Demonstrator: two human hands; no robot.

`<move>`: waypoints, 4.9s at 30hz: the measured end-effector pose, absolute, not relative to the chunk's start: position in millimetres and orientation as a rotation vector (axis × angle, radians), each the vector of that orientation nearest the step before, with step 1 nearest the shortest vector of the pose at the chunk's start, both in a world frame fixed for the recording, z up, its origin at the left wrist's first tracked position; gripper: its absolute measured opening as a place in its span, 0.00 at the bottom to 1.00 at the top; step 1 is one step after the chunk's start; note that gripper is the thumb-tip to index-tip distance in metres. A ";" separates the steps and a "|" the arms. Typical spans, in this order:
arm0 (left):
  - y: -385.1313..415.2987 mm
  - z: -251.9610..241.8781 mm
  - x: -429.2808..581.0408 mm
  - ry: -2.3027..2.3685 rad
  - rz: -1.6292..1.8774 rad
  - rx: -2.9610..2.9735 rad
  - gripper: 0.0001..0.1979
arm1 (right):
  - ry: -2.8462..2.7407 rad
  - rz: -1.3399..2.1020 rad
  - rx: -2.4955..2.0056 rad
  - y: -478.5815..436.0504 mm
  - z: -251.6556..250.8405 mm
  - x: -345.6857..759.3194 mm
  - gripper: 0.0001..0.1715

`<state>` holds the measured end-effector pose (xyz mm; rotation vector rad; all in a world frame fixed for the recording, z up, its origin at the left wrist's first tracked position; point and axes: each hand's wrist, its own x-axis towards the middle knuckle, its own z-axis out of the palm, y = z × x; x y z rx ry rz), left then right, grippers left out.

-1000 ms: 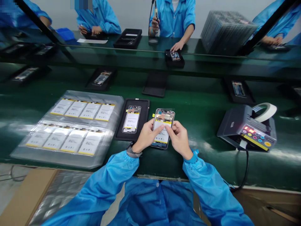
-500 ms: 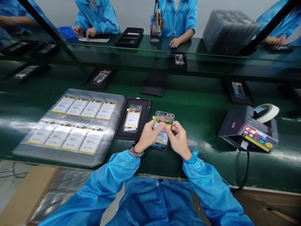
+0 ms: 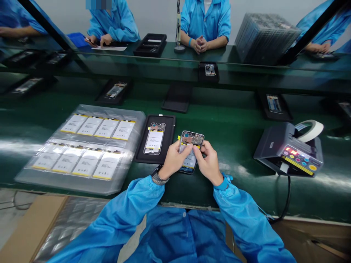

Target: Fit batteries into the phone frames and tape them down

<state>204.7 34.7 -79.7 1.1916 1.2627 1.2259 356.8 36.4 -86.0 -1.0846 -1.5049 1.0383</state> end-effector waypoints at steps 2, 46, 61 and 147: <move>34.0 -80.0 204.9 1.293 1.213 1.214 0.21 | -1.499 1.010 -1.084 36.4 -86.4 356.9 0.12; 12.7 -69.2 219.2 1.365 1.337 1.382 0.13 | -1.478 0.526 -1.119 10.5 -87.4 351.5 0.06; 16.8 -75.5 221.4 1.346 1.311 1.245 0.19 | -1.442 0.648 -1.060 17.1 -83.2 353.4 0.03; 46.9 -91.9 199.0 0.956 1.203 0.986 0.33 | -1.296 1.009 -1.453 -6.6 -81.2 373.2 0.17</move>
